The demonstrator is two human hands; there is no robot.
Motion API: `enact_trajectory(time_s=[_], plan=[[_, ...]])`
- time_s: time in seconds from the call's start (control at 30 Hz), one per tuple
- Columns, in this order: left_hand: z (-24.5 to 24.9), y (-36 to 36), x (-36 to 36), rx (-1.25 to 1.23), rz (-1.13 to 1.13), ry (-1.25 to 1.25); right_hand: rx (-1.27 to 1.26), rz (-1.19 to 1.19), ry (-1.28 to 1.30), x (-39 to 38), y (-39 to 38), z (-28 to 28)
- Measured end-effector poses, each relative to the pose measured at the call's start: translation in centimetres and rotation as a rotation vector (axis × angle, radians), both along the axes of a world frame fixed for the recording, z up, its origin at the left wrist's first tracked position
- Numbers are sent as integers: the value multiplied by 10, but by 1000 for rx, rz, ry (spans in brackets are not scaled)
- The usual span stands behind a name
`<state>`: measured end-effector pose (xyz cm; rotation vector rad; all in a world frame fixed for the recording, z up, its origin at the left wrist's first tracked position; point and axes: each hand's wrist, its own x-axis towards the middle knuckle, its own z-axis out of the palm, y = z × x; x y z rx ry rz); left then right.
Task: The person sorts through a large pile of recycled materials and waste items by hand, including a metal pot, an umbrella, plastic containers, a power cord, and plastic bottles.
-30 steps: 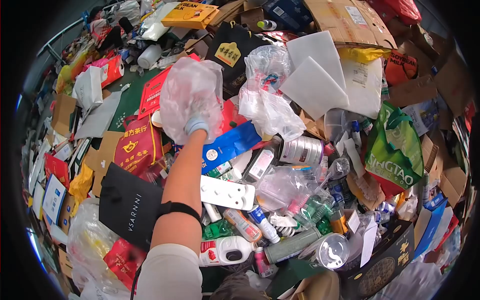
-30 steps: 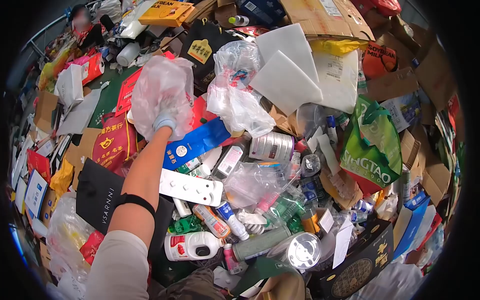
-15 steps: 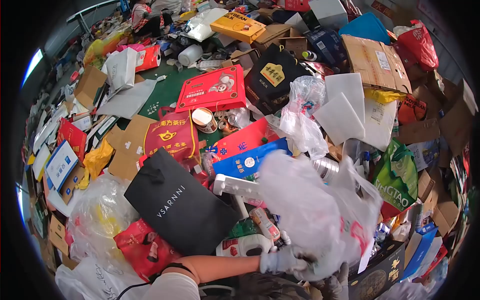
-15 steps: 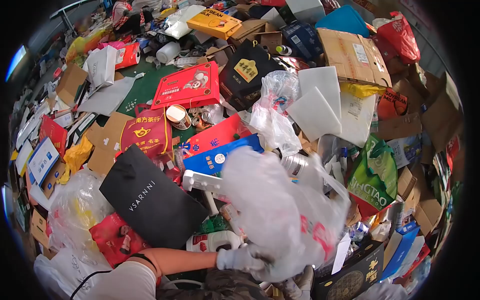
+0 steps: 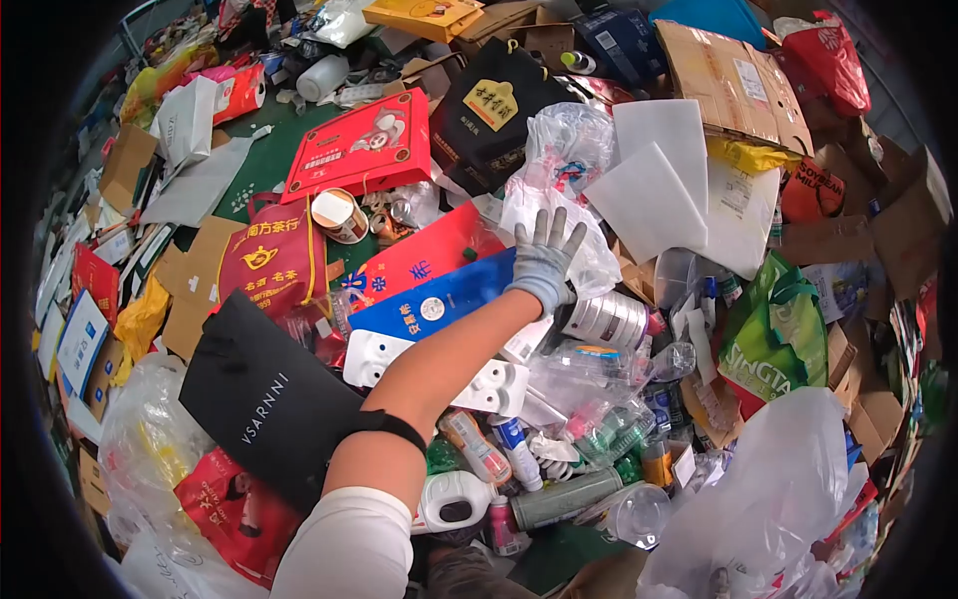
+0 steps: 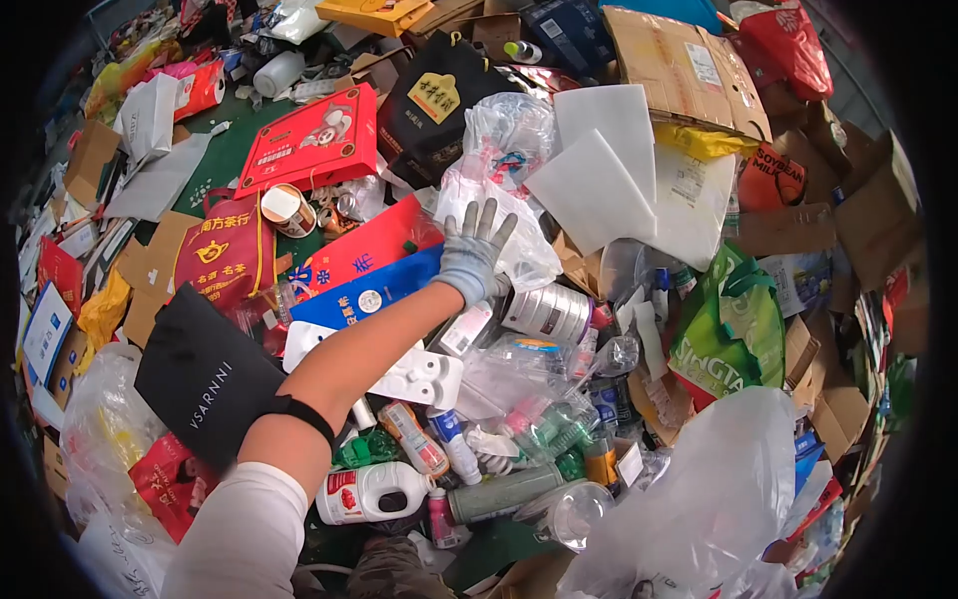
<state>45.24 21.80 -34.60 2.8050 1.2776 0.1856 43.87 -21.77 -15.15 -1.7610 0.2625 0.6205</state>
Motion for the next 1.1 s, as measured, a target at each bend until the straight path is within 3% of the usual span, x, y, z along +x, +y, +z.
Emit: enact_trajectory(time_s=[0.07, 0.13, 0.23, 0.27, 0.3, 0.33, 0.37, 0.4, 0.43, 0.47, 0.53, 0.6, 0.63, 0.67, 0.7, 0.73, 0.8, 0.87, 0.93, 0.97, 1.03, 1.1], plan=[[-46, 34, 22, 200, -29, 104, -33, -46, -31, 6, -1, 1], [-59, 45, 29, 18, 55, 134, -3, -44, -55, 14, -6, 1], [-77, 24, 36, -421, 184, -342, 98, -51, -121, 28, -19, 10], [-88, -4, 40, -464, 258, -790, 149, -49, -146, 33, -24, 12], [-82, -37, 36, -669, 207, -953, 195, -41, -166, 37, -26, 13], [-70, -78, 30, -1025, 174, -1084, 228, -24, -173, 39, -27, 11], [-56, -125, 20, -1286, 8, -1288, 251, 6, -165, 40, -24, 7], [-24, -169, -1, -1361, -86, -1159, 263, 42, -145, 36, -19, 0], [-38, -224, 0, -1542, -252, -1338, 273, 86, -124, 32, -9, -10], [-39, -272, -6, -1445, -482, -1279, 283, 133, -96, 23, 2, -20], [2, -329, -34, -1675, -911, -826, 297, 198, -53, 3, 15, -37], [17, -356, -48, -1362, -1238, -894, 328, 219, -39, -9, 22, -45], [43, -312, -65, -1661, -1302, -778, 358, 215, -48, -10, 22, -44], [39, -277, -58, -1494, -1402, -664, 398, 197, -67, -6, 16, -38], [57, -222, -67, -1815, -1131, -524, 462, 158, -102, 2, 6, -29], [32, -180, -64, -1351, -1007, -871, 547, 121, -133, 10, -7, -21], [6, -76, -87, -636, -268, -871, 746, 60, -202, 29, -36, -3], [-38, 9, -126, -191, 316, -249, 900, 60, -241, 43, -52, 6], [-85, 51, -173, -511, 599, 115, 760, 87, -205, 44, -37, -1], [-105, 61, -194, -1100, 520, 39, 663, 115, -167, 43, -25, -9], [-117, 39, -195, -757, 263, -9, 510, 174, -100, 41, -5, -23], [-90, -15, -178, -570, 145, 1, 427, 213, -32, 35, 6, -31]])
